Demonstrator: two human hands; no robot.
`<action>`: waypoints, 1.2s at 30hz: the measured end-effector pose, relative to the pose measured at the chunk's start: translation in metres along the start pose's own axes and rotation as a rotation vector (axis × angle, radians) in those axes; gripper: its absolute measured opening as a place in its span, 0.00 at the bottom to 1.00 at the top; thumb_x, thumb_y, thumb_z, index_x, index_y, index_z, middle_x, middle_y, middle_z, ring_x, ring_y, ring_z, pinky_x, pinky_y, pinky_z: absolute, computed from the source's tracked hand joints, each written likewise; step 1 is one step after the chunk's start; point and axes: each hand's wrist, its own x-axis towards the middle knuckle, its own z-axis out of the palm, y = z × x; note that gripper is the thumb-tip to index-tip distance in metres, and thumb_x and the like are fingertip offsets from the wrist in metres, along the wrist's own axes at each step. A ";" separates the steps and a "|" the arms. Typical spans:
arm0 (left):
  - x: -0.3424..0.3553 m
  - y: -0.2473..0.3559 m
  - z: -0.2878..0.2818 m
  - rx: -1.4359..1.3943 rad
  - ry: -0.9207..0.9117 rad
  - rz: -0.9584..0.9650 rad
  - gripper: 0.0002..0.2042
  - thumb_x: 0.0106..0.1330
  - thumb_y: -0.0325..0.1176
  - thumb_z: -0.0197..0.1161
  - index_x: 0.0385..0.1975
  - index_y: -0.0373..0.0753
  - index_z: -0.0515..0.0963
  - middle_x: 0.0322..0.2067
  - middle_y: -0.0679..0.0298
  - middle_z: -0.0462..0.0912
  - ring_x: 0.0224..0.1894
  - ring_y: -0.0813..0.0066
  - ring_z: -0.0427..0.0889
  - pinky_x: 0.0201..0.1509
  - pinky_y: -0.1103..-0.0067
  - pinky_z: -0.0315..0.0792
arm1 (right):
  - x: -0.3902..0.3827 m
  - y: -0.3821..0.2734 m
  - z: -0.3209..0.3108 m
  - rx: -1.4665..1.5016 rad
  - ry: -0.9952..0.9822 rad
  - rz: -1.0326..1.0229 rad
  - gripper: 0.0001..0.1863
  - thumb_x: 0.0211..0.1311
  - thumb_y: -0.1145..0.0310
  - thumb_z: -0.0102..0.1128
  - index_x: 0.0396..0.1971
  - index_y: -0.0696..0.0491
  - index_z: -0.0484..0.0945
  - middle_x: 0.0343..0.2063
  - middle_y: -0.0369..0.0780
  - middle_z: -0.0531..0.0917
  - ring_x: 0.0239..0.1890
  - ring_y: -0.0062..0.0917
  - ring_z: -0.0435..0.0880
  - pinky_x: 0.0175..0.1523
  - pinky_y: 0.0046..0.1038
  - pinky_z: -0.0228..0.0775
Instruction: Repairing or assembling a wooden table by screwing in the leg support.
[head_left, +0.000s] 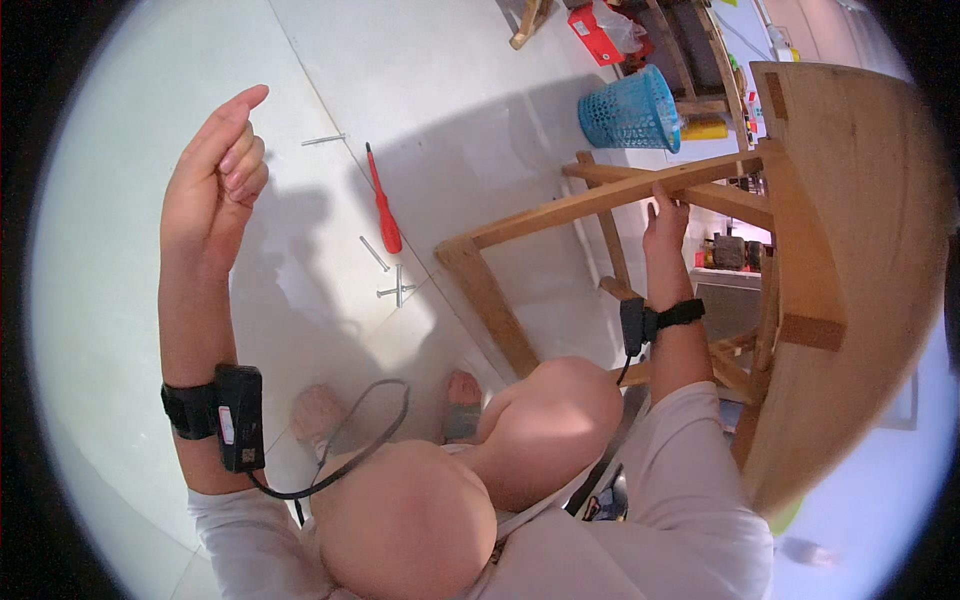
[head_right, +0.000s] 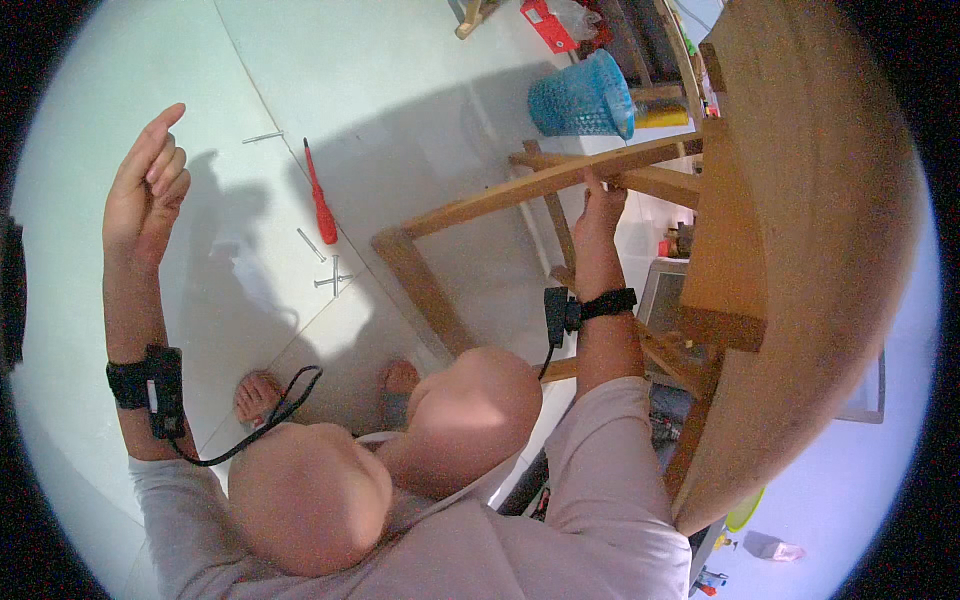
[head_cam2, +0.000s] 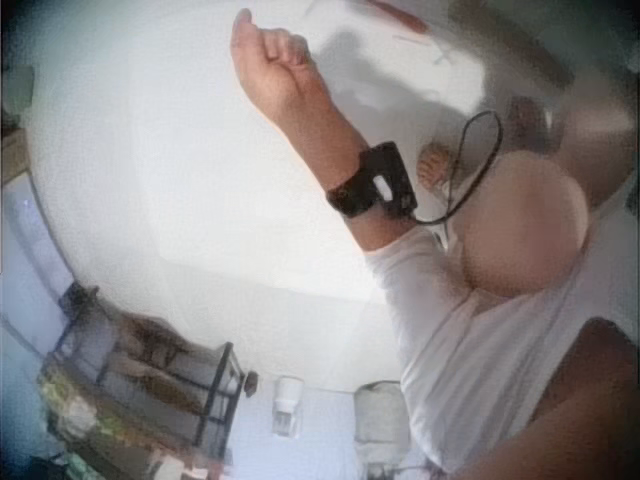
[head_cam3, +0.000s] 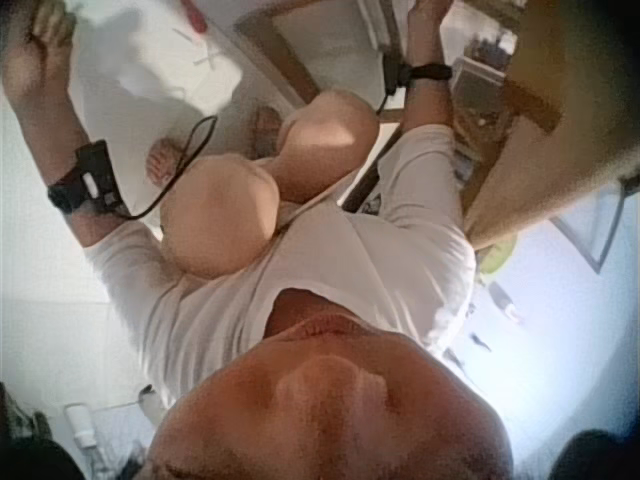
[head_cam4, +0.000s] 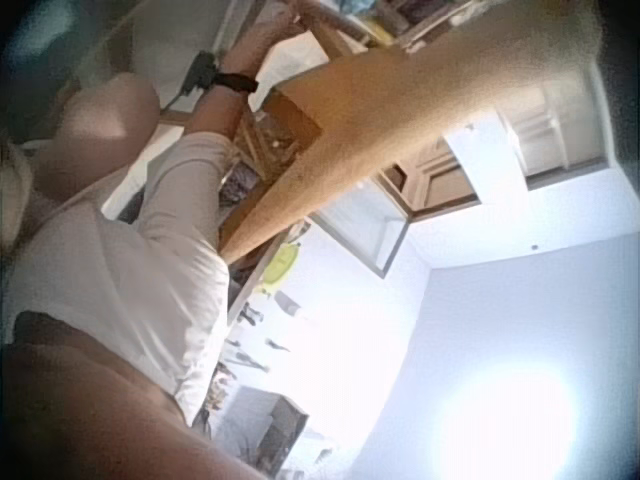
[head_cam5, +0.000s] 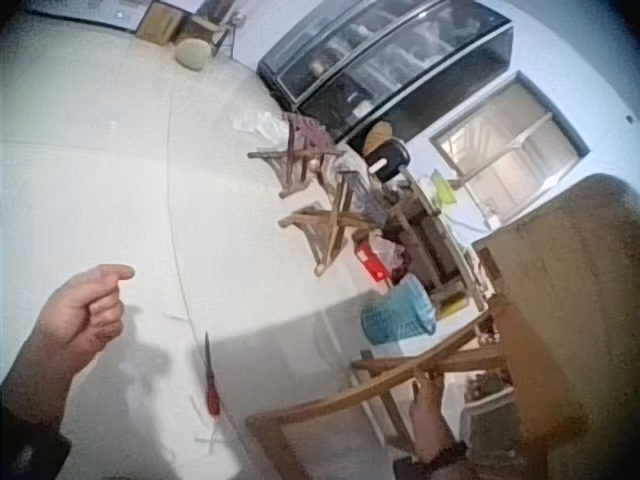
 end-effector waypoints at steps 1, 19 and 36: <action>0.002 -0.005 -0.006 0.033 -0.025 0.023 0.17 0.66 0.32 0.43 0.51 0.28 0.60 0.13 0.75 0.55 0.15 0.91 0.53 0.16 0.91 0.51 | 0.002 -0.004 0.001 -0.012 0.033 -0.086 0.32 0.43 0.72 0.65 0.50 0.52 0.60 0.47 0.37 0.69 0.48 0.25 0.67 0.52 0.26 0.56; 0.017 -0.013 -0.007 0.062 0.030 0.025 0.16 0.66 0.33 0.42 0.50 0.30 0.64 0.12 0.76 0.59 0.15 0.93 0.56 0.15 0.93 0.52 | 0.010 -0.028 0.042 -0.200 0.536 -0.158 0.34 0.37 0.74 0.68 0.44 0.60 0.56 0.45 0.49 0.69 0.47 0.36 0.71 0.52 0.30 0.67; 0.020 -0.025 -0.006 -0.018 0.019 -0.038 0.18 0.66 0.29 0.40 0.54 0.28 0.58 0.14 0.75 0.58 0.14 0.91 0.55 0.16 0.92 0.53 | 0.032 -0.012 0.018 -0.223 0.469 -0.347 0.36 0.35 0.71 0.69 0.44 0.66 0.57 0.42 0.51 0.71 0.42 0.37 0.74 0.48 0.31 0.69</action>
